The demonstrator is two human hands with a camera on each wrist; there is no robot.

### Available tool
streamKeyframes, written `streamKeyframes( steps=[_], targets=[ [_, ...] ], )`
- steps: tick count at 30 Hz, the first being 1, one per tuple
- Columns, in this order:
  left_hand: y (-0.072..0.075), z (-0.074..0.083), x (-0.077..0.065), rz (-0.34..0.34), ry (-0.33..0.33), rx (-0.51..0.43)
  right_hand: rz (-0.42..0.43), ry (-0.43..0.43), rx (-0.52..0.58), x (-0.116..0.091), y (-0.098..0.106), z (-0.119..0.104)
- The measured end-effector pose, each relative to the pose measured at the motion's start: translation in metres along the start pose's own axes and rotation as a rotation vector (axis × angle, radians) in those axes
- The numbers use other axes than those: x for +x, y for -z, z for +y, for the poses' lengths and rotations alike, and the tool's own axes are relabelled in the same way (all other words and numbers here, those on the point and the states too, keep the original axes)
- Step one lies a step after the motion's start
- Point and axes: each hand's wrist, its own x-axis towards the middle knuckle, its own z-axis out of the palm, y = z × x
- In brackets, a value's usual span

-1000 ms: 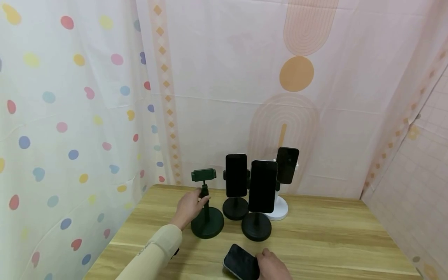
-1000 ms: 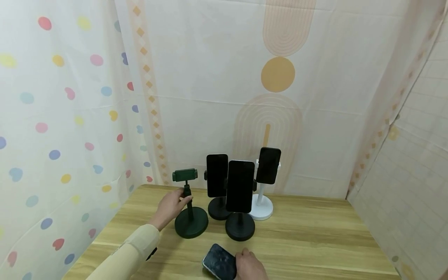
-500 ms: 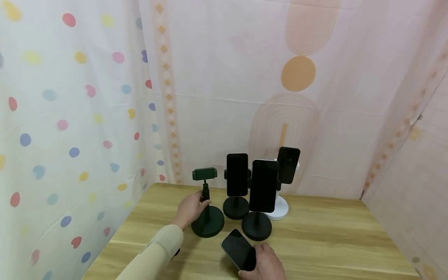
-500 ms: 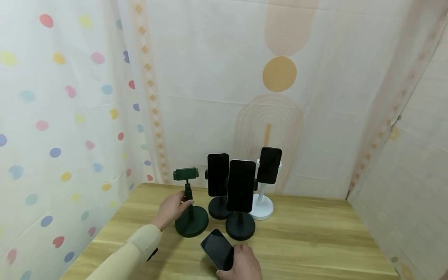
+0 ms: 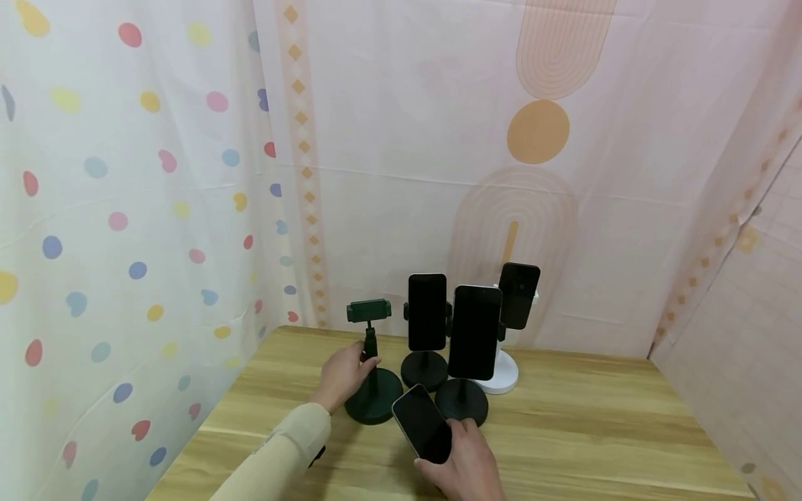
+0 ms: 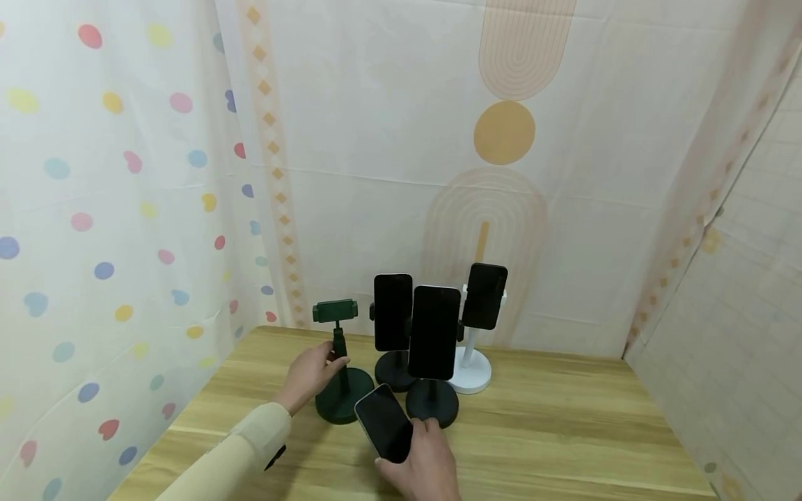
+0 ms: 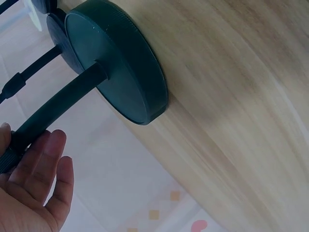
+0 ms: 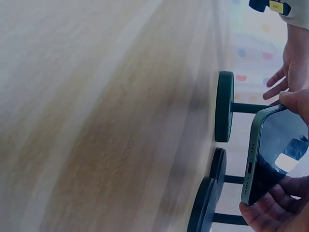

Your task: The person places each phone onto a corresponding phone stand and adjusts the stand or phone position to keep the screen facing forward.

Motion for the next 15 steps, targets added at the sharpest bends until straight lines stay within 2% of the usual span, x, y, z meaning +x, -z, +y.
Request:
streamKeyframes(
  steps=[8, 15],
  targets=[
    [0.001, -0.002, -0.004, -0.006, 0.015, 0.009, 0.055, 0.064, -0.021, 0.0, -0.001, -0.007],
    [0.01, -0.008, -0.005, -0.01, 0.066, 0.003, 0.066, 0.057, -0.018, 0.001, -0.002, -0.008]
  ],
)
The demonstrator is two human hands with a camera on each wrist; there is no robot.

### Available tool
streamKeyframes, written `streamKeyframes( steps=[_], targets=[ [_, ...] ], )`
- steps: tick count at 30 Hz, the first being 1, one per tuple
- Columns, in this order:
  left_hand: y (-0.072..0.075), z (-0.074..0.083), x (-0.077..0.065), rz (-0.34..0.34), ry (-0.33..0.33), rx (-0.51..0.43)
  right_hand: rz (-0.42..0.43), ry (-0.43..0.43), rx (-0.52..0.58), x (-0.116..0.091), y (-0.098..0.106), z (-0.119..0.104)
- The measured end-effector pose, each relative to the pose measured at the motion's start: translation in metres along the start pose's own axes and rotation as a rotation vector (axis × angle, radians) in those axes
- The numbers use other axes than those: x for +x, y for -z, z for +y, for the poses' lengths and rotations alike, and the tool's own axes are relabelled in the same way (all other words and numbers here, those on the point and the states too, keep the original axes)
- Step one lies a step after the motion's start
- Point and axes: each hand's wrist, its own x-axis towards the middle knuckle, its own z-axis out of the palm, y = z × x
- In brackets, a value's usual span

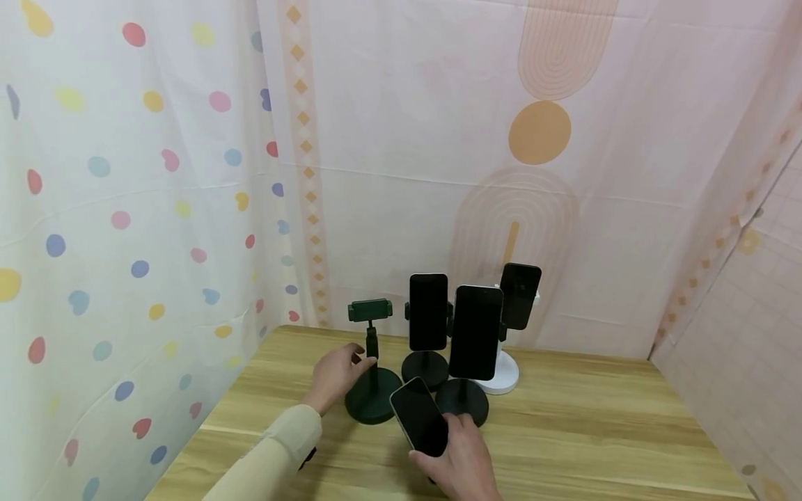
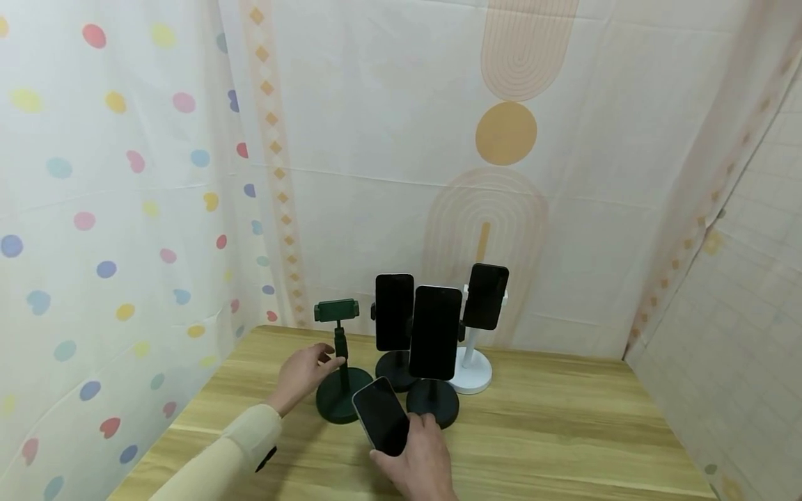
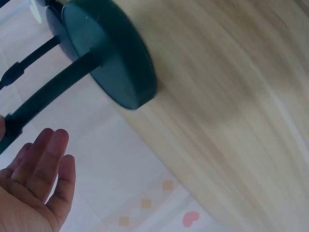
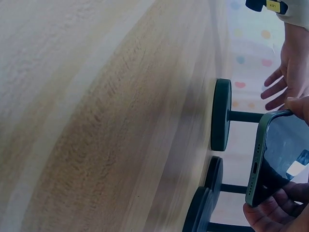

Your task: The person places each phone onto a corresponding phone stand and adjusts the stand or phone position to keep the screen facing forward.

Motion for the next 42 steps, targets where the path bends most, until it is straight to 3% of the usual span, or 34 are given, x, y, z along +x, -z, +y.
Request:
streamKeyframes(
  steps=[10, 16, 23, 27, 34, 42],
  targets=[
    [0.032, 0.006, 0.008, 0.058, 0.027, -0.146, 0.037, 0.017, 0.004, 0.0, -0.001, -0.003],
    [0.053, 0.014, 0.02, 0.106, -0.049, -0.224, 0.058, 0.009, 0.015, 0.003, -0.001, -0.007],
    [0.063, 0.022, 0.026, 0.125, -0.192, -0.186, 0.118, 0.034, 0.018, 0.004, -0.001, -0.013],
    [0.065, 0.025, 0.026, 0.164, -0.236, -0.17, 0.131, 0.038, 0.036, 0.006, -0.002, -0.017],
    [0.067, 0.024, 0.023, 0.207, -0.271, -0.149, 0.149, 0.031, 0.076, 0.009, -0.003, -0.024],
    [0.07, 0.025, 0.02, 0.209, -0.26, -0.121, 0.157, 0.01, 0.108, 0.018, 0.0, -0.033]
  ],
)
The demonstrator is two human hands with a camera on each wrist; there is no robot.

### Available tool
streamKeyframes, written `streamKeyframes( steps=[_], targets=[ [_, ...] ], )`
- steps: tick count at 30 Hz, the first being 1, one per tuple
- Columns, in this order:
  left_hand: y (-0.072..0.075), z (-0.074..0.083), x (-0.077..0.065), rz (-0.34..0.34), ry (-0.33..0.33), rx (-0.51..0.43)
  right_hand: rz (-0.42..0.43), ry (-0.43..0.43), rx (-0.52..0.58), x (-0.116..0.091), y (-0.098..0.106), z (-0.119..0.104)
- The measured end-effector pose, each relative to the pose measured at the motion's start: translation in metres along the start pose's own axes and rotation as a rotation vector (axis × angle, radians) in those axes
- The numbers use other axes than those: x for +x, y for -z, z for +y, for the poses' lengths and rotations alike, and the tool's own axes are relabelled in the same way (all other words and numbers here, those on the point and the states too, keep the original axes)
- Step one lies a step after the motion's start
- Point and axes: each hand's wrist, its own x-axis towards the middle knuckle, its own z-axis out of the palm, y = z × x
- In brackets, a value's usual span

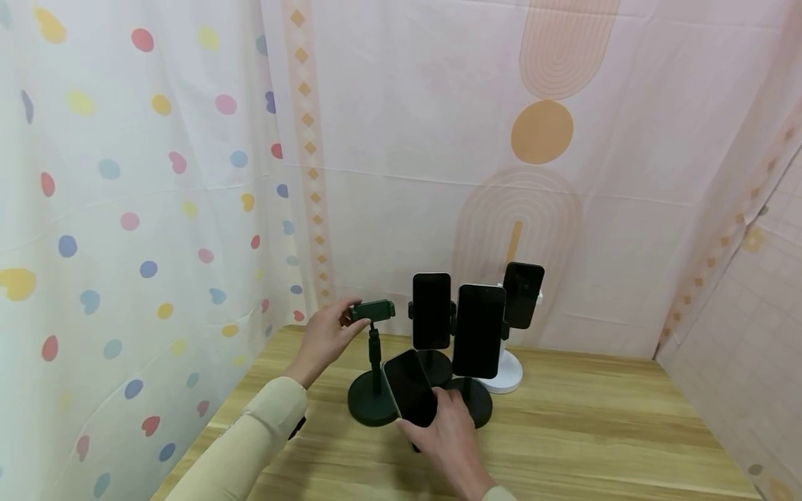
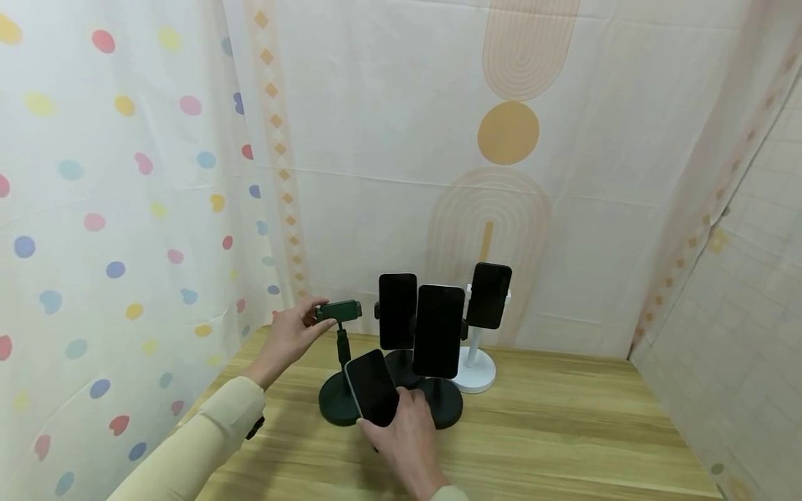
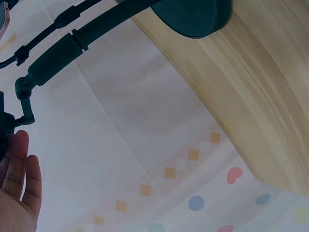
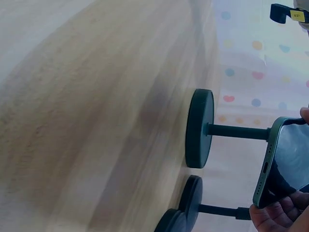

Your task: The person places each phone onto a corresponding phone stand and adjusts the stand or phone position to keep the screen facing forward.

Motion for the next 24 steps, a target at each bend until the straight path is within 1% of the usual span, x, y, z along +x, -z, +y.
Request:
streamKeyframes(
  steps=[7, 13, 17, 21, 24],
  targets=[
    [0.003, 0.0, -0.004, -0.036, 0.025, -0.024, 0.02, -0.02, 0.081, 0.009, 0.001, -0.012],
    [0.004, -0.002, -0.009, -0.039, 0.032, -0.057, 0.022, -0.02, 0.17, 0.015, 0.0, -0.024],
    [0.005, -0.002, -0.011, -0.016, 0.003, -0.077, 0.032, -0.032, 0.207, 0.017, -0.004, -0.031],
    [0.006, -0.003, -0.013, 0.009, -0.033, -0.083, 0.034, -0.027, 0.224, 0.019, -0.008, -0.037],
    [0.007, -0.003, -0.014, 0.014, -0.048, -0.082, 0.033, -0.023, 0.228, 0.02, -0.01, -0.042]
  ],
)
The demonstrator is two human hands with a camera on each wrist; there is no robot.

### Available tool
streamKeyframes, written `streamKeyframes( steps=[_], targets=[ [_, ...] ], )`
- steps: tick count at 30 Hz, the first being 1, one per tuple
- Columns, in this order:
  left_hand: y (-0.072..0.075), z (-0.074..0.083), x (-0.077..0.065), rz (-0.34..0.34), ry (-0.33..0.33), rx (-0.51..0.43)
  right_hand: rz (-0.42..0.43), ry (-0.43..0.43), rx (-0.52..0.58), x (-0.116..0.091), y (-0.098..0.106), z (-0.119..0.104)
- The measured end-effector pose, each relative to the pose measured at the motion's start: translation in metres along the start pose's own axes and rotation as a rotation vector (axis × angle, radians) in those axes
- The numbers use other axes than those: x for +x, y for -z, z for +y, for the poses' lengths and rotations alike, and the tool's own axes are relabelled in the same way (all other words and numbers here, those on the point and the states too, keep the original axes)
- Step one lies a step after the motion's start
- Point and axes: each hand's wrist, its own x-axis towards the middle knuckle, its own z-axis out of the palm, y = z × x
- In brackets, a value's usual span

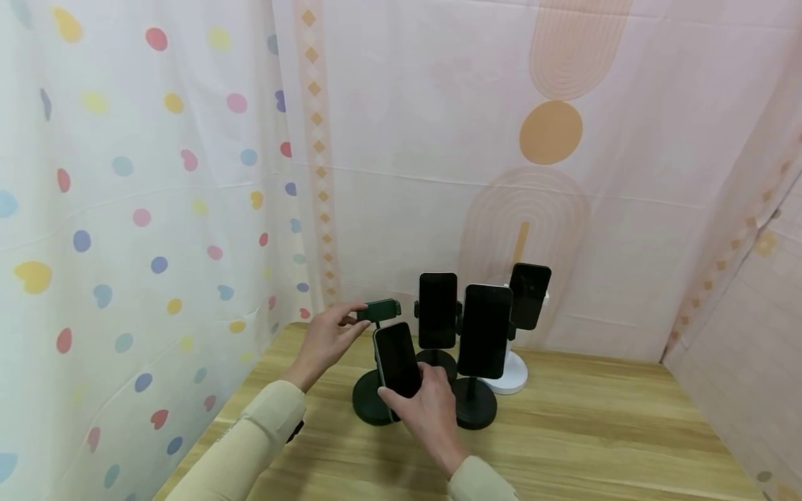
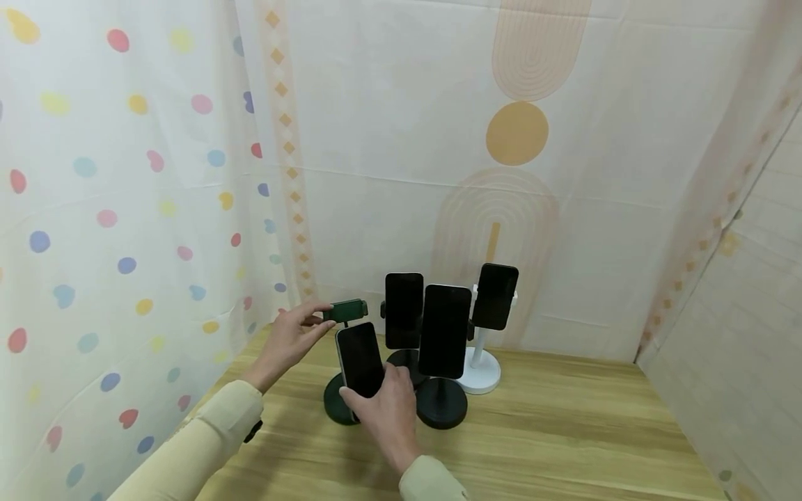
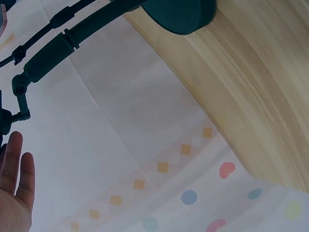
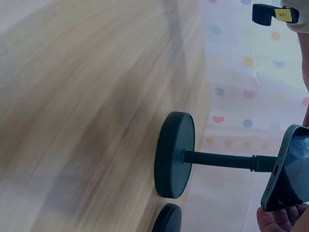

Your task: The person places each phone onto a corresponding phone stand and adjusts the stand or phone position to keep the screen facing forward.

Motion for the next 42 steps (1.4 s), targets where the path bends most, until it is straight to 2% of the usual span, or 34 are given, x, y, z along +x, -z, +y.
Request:
streamKeyframes(
  steps=[19, 24, 42],
  targets=[
    [0.004, -0.005, 0.002, 0.012, -0.07, 0.006, 0.058, 0.105, 0.031, 0.023, -0.012, -0.033],
    [0.005, -0.006, 0.002, 0.005, -0.054, -0.012, 0.076, 0.135, 0.03, 0.031, -0.012, -0.04],
    [0.006, -0.001, 0.002, -0.045, -0.025, -0.042, 0.038, 0.11, 0.03, 0.049, -0.016, -0.043]
  ],
)
